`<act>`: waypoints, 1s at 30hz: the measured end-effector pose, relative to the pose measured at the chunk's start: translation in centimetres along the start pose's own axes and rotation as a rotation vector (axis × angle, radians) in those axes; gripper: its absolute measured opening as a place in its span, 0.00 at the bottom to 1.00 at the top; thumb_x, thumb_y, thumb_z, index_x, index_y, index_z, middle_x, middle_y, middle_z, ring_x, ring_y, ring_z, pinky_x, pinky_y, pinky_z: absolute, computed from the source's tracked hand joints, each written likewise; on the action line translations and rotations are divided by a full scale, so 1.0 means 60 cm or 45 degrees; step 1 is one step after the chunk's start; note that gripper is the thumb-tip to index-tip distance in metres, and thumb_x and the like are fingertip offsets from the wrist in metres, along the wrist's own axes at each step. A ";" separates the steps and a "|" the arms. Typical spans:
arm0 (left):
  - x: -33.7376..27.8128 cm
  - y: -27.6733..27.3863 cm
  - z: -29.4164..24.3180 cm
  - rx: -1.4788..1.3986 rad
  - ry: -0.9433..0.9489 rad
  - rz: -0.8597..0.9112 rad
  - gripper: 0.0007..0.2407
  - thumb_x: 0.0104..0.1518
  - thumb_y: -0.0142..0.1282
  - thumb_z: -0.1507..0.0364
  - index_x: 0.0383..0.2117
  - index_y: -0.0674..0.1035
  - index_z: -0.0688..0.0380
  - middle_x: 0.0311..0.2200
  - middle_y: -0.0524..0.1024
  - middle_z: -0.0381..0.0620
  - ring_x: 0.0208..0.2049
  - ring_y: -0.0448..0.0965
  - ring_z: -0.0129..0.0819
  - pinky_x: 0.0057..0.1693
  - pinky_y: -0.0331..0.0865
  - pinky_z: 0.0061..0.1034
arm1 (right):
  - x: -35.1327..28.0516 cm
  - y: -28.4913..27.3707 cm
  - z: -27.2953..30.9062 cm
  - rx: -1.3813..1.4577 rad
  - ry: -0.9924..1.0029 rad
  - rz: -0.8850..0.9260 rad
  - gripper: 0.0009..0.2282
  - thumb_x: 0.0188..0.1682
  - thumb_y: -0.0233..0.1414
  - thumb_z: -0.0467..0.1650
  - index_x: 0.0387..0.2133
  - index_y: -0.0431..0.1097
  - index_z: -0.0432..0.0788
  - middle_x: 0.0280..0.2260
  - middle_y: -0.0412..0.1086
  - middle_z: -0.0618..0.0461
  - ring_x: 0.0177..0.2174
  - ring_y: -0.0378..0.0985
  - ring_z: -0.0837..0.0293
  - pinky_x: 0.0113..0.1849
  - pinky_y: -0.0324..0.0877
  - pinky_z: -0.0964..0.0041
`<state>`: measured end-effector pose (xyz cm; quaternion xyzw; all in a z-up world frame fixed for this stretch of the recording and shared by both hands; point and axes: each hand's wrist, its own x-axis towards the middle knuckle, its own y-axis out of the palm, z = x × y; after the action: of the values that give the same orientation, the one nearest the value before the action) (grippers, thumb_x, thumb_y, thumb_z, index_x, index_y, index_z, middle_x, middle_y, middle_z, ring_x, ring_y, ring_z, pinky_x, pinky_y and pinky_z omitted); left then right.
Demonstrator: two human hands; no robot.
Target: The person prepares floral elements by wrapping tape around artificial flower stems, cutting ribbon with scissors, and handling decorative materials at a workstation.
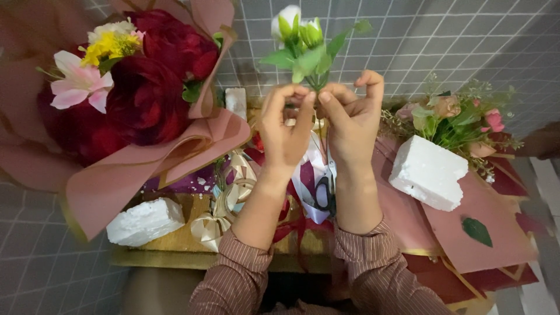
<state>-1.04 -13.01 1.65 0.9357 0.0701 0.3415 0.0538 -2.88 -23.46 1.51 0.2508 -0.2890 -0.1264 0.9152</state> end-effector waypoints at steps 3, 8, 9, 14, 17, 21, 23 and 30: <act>-0.004 0.005 -0.008 -0.014 0.052 -0.009 0.04 0.61 0.61 0.72 0.38 0.83 0.57 0.33 0.80 0.43 0.35 0.81 0.30 0.31 0.76 0.16 | 0.000 0.004 0.003 -0.014 -0.053 -0.017 0.23 0.52 0.58 0.18 0.46 0.50 0.50 0.34 0.75 0.41 0.27 0.77 0.59 0.30 0.71 0.70; -0.015 0.011 0.008 -0.235 -0.096 -0.032 0.05 0.62 0.60 0.74 0.40 0.84 0.59 0.37 0.81 0.48 0.41 0.81 0.28 0.35 0.80 0.20 | 0.002 0.026 0.007 -0.227 -0.253 0.002 0.23 0.52 0.58 0.17 0.45 0.49 0.51 0.32 0.76 0.44 0.28 0.75 0.63 0.32 0.68 0.73; -0.016 0.012 0.011 -0.290 -0.115 -0.039 0.05 0.62 0.61 0.75 0.41 0.84 0.60 0.37 0.82 0.50 0.42 0.80 0.28 0.36 0.80 0.22 | 0.004 0.028 0.005 -0.268 -0.307 -0.003 0.24 0.51 0.59 0.17 0.44 0.49 0.50 0.32 0.76 0.43 0.28 0.74 0.63 0.32 0.67 0.72; -0.018 0.017 0.033 -0.354 -0.060 -0.041 0.06 0.62 0.62 0.75 0.42 0.84 0.60 0.41 0.82 0.49 0.48 0.77 0.27 0.46 0.79 0.26 | -0.001 0.044 0.015 -0.369 -0.403 -0.079 0.24 0.50 0.62 0.19 0.43 0.50 0.49 0.32 0.77 0.42 0.30 0.77 0.61 0.33 0.68 0.74; -0.018 0.019 0.040 -0.394 -0.073 -0.024 0.05 0.62 0.60 0.77 0.41 0.84 0.62 0.38 0.82 0.53 0.44 0.81 0.33 0.43 0.80 0.28 | -0.005 0.045 0.011 -0.421 -0.492 -0.157 0.23 0.48 0.64 0.20 0.41 0.52 0.47 0.32 0.77 0.44 0.31 0.80 0.60 0.34 0.72 0.73; -0.029 0.032 0.042 -0.523 -0.180 -0.068 0.05 0.62 0.60 0.80 0.41 0.83 0.64 0.36 0.83 0.52 0.38 0.82 0.28 0.35 0.83 0.24 | -0.006 0.046 0.014 -0.563 -0.647 -0.165 0.22 0.49 0.61 0.18 0.39 0.51 0.45 0.30 0.75 0.42 0.29 0.80 0.57 0.32 0.75 0.68; -0.029 0.030 0.041 -0.532 -0.189 -0.056 0.05 0.62 0.59 0.80 0.41 0.83 0.65 0.36 0.82 0.54 0.38 0.83 0.31 0.34 0.83 0.25 | -0.006 0.049 0.014 -0.574 -0.659 -0.189 0.22 0.48 0.62 0.18 0.39 0.52 0.46 0.31 0.76 0.44 0.31 0.81 0.57 0.33 0.76 0.68; -0.024 0.028 0.035 -0.754 -0.454 -0.026 0.07 0.62 0.60 0.77 0.44 0.82 0.64 0.36 0.83 0.55 0.35 0.83 0.33 0.34 0.83 0.29 | -0.005 0.049 0.011 -0.593 -0.714 -0.156 0.21 0.51 0.61 0.19 0.40 0.51 0.47 0.33 0.76 0.44 0.30 0.81 0.60 0.31 0.77 0.71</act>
<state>-0.59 -15.02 -0.62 0.9237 -0.0331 0.1775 0.3378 -3.29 -21.10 3.42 0.0082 -0.4766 -0.3070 0.8237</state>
